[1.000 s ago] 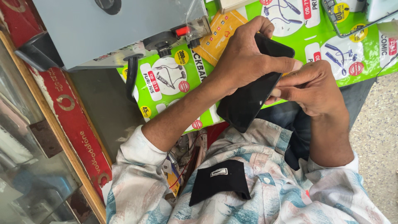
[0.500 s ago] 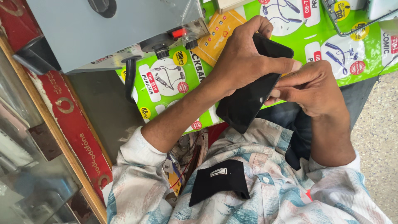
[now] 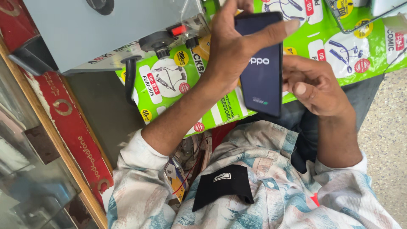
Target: The person disassembles a smartphone, removes the motherboard, and uses a screwdriver to adjust components on the board. They then reinsert the motherboard into the phone chassis and close the back cover.
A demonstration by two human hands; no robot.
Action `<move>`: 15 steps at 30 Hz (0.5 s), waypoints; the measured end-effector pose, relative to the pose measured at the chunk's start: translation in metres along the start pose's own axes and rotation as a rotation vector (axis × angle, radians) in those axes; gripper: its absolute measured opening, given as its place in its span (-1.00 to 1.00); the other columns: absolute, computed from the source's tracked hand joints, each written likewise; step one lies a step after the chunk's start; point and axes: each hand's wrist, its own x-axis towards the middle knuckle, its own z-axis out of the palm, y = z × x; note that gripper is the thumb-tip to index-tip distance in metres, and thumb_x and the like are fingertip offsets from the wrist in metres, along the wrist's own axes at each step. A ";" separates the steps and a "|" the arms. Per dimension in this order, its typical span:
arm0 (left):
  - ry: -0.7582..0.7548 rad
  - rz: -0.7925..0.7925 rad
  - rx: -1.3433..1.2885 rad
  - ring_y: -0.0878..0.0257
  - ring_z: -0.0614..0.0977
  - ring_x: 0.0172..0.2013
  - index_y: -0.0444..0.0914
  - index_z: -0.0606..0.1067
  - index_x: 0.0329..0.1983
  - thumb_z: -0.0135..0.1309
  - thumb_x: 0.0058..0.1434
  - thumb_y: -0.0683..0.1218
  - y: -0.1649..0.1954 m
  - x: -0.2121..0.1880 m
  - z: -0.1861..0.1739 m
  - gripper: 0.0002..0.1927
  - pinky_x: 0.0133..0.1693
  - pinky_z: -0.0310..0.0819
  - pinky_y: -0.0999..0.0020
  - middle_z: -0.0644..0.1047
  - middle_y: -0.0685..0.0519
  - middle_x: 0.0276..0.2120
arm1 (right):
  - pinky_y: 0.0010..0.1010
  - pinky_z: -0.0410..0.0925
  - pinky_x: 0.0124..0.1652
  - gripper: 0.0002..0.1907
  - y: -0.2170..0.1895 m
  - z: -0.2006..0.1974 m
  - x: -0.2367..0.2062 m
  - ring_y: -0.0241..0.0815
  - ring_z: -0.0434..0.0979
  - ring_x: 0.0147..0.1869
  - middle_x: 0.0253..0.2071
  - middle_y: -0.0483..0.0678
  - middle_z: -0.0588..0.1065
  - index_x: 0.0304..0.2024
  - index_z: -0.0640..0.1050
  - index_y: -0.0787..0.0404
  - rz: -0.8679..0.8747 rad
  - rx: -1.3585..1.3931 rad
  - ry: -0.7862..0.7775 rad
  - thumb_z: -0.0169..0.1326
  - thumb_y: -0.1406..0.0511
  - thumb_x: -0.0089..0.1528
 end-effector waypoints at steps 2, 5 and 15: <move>0.026 0.037 -0.101 0.30 0.58 -0.32 -0.31 0.32 -0.15 0.49 0.13 -0.10 0.000 -0.003 0.003 -0.48 -0.27 0.59 0.38 0.47 -0.01 -0.28 | -0.67 0.36 -0.02 -0.36 -0.006 0.003 0.002 -0.42 0.50 0.04 0.17 0.06 0.49 0.45 0.29 0.49 -0.040 -0.012 -0.052 0.06 0.23 0.41; 0.032 0.094 -0.154 0.31 0.62 -0.21 -0.29 0.35 -0.04 0.45 0.18 -0.08 -0.005 -0.004 0.005 -0.49 -0.20 0.63 0.36 0.50 0.00 -0.16 | -0.56 0.35 0.16 -0.36 -0.010 0.009 0.005 -0.35 0.46 0.20 0.27 0.07 0.43 0.52 0.20 0.50 -0.004 -0.035 -0.055 -0.02 0.28 0.46; -0.293 0.084 -0.297 0.21 0.60 0.00 -0.49 0.42 0.15 0.07 0.62 -0.26 -0.037 0.004 -0.015 -0.83 0.12 0.47 0.32 0.59 -0.18 0.03 | -0.39 0.44 0.29 -0.64 -0.007 0.011 0.002 -0.12 0.59 0.24 0.24 0.19 0.48 0.37 0.25 0.53 -0.085 0.415 0.256 -0.18 0.33 0.66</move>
